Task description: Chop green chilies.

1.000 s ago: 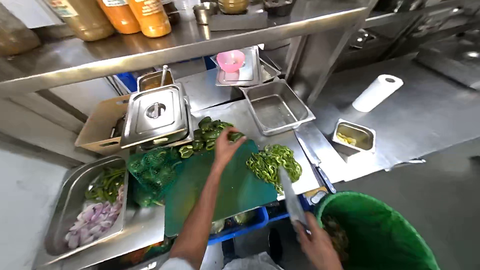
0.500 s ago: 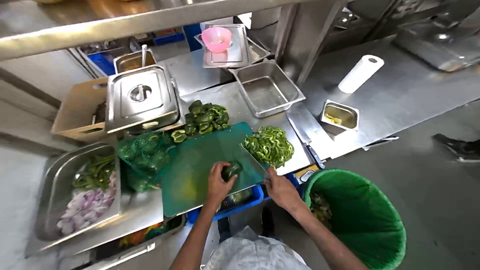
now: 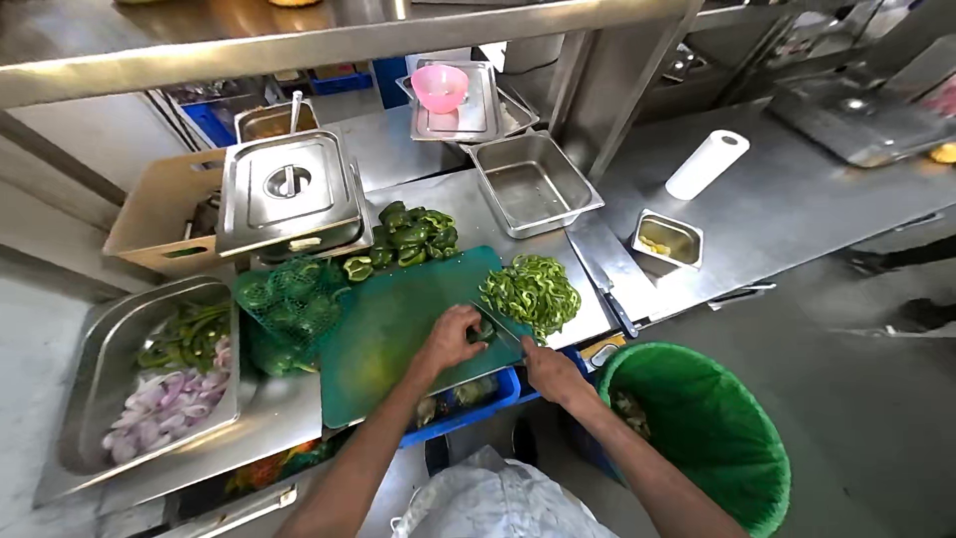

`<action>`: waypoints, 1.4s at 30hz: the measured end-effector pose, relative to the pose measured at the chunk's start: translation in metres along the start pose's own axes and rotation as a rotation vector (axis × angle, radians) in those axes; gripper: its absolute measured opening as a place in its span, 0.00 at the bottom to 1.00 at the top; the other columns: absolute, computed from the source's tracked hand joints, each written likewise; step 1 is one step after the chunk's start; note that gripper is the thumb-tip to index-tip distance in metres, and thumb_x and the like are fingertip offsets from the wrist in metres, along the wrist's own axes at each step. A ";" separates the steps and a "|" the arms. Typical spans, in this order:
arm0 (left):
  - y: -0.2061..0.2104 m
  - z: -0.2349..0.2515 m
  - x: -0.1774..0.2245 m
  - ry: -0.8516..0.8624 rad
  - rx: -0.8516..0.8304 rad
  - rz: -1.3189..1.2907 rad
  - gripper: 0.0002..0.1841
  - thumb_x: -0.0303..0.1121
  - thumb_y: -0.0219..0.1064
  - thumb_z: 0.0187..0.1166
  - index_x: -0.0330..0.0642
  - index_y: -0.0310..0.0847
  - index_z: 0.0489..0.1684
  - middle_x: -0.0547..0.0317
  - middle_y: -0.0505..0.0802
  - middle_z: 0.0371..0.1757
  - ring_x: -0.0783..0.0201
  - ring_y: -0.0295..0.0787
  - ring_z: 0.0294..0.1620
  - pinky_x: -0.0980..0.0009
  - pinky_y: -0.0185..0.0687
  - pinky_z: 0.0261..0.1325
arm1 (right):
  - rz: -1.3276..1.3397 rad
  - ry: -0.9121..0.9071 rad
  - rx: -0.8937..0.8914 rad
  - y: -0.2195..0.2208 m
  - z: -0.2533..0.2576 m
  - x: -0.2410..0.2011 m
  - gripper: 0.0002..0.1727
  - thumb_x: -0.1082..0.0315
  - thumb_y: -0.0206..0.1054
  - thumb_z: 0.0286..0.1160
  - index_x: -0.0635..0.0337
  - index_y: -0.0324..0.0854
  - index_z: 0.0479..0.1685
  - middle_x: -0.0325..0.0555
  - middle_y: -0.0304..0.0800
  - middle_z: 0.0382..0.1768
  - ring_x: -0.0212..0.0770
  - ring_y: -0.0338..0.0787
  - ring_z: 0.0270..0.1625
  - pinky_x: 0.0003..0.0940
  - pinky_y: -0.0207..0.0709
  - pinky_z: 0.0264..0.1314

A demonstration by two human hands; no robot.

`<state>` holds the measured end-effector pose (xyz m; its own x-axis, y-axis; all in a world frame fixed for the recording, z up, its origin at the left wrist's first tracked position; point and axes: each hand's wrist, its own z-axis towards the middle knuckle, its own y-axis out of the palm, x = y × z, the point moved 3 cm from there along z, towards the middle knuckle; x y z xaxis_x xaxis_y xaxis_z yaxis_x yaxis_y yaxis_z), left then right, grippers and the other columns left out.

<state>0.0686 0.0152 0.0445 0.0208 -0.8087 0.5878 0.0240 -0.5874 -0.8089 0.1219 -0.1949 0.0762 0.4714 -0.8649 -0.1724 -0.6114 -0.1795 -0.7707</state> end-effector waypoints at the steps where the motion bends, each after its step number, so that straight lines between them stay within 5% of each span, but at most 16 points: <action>1: -0.004 0.005 0.002 0.010 -0.067 -0.001 0.15 0.44 0.83 0.65 0.43 0.91 0.39 0.56 0.92 0.50 0.56 0.87 0.59 0.54 0.84 0.68 | -0.025 0.002 0.002 -0.010 -0.007 -0.001 0.21 0.62 0.52 0.90 0.49 0.66 0.80 0.60 0.91 0.54 0.64 0.93 0.58 0.64 0.84 0.57; 4: -0.011 0.017 0.005 0.042 -0.148 0.006 0.16 0.40 0.86 0.62 0.40 0.89 0.38 0.53 0.91 0.46 0.55 0.90 0.50 0.52 0.88 0.59 | -0.084 0.013 0.035 -0.042 -0.024 -0.002 0.22 0.62 0.59 0.86 0.44 0.70 0.77 0.57 0.93 0.48 0.62 0.94 0.53 0.63 0.85 0.51; 7: -0.010 0.017 0.003 0.062 -0.145 0.007 0.16 0.40 0.86 0.61 0.41 0.88 0.37 0.54 0.91 0.44 0.56 0.90 0.48 0.53 0.89 0.58 | -0.029 0.007 0.034 -0.028 -0.005 -0.011 0.25 0.64 0.64 0.81 0.43 0.71 0.77 0.56 0.93 0.49 0.62 0.94 0.52 0.64 0.85 0.50; 10: -0.007 0.017 0.000 0.057 -0.143 0.006 0.16 0.40 0.86 0.61 0.42 0.88 0.37 0.55 0.91 0.45 0.57 0.89 0.50 0.53 0.89 0.59 | 0.025 -0.042 0.030 -0.011 0.020 -0.013 0.26 0.65 0.63 0.83 0.46 0.67 0.80 0.60 0.91 0.51 0.64 0.93 0.53 0.66 0.86 0.51; 15: -0.007 0.014 -0.003 0.035 -0.112 -0.009 0.16 0.40 0.85 0.63 0.41 0.89 0.38 0.55 0.91 0.45 0.58 0.89 0.50 0.54 0.88 0.59 | -0.077 -0.033 0.033 -0.047 -0.014 -0.007 0.23 0.62 0.63 0.83 0.42 0.73 0.76 0.56 0.92 0.52 0.62 0.93 0.55 0.65 0.84 0.53; 19: -0.006 0.012 -0.005 0.046 -0.070 -0.017 0.15 0.40 0.85 0.64 0.41 0.88 0.37 0.56 0.91 0.46 0.58 0.89 0.51 0.55 0.88 0.60 | -0.009 -0.061 -0.018 -0.011 0.024 -0.013 0.28 0.64 0.63 0.84 0.45 0.63 0.83 0.61 0.91 0.53 0.66 0.93 0.54 0.68 0.85 0.52; 22: -0.007 0.012 -0.007 0.036 -0.061 -0.029 0.15 0.39 0.84 0.64 0.41 0.89 0.38 0.55 0.91 0.46 0.57 0.89 0.51 0.54 0.88 0.60 | -0.067 -0.067 0.022 -0.044 -0.003 -0.007 0.25 0.62 0.66 0.82 0.43 0.73 0.78 0.58 0.92 0.52 0.64 0.92 0.55 0.68 0.84 0.53; 26: -0.007 0.010 -0.007 0.038 -0.032 -0.036 0.15 0.39 0.85 0.63 0.40 0.89 0.38 0.53 0.91 0.47 0.55 0.90 0.52 0.52 0.88 0.61 | -0.037 -0.047 0.033 -0.030 0.006 -0.010 0.26 0.62 0.68 0.79 0.44 0.72 0.77 0.59 0.92 0.50 0.64 0.93 0.52 0.68 0.85 0.51; 28: -0.007 0.011 -0.008 0.049 -0.023 -0.021 0.15 0.39 0.85 0.63 0.40 0.89 0.37 0.54 0.91 0.46 0.56 0.89 0.52 0.53 0.88 0.61 | 0.018 -0.072 0.009 -0.011 0.027 -0.014 0.26 0.61 0.63 0.85 0.46 0.66 0.81 0.61 0.91 0.52 0.65 0.93 0.53 0.68 0.85 0.52; 33: -0.010 0.010 -0.009 0.062 0.012 -0.024 0.14 0.38 0.85 0.64 0.40 0.90 0.38 0.54 0.91 0.47 0.57 0.90 0.52 0.55 0.88 0.61 | -0.092 -0.067 0.030 -0.056 -0.010 -0.004 0.23 0.59 0.66 0.83 0.43 0.74 0.76 0.57 0.92 0.51 0.63 0.93 0.54 0.67 0.84 0.52; 37: -0.007 0.012 -0.011 0.081 0.027 -0.002 0.13 0.39 0.84 0.65 0.42 0.90 0.37 0.56 0.92 0.47 0.57 0.89 0.54 0.55 0.87 0.64 | -0.001 -0.065 0.009 -0.016 0.030 -0.015 0.26 0.60 0.64 0.85 0.46 0.66 0.81 0.61 0.91 0.52 0.66 0.93 0.53 0.68 0.85 0.52; 42: -0.004 0.010 -0.015 0.121 0.076 -0.004 0.13 0.39 0.84 0.65 0.41 0.90 0.37 0.56 0.92 0.46 0.58 0.89 0.53 0.56 0.87 0.62 | -0.065 -0.074 0.002 -0.057 -0.002 -0.002 0.24 0.59 0.66 0.82 0.41 0.74 0.78 0.57 0.92 0.53 0.63 0.92 0.56 0.69 0.83 0.53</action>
<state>0.0783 0.0295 0.0389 -0.1000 -0.8070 0.5821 0.0997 -0.5902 -0.8011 0.1545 -0.1841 0.1218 0.5559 -0.8144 -0.1664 -0.5766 -0.2336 -0.7829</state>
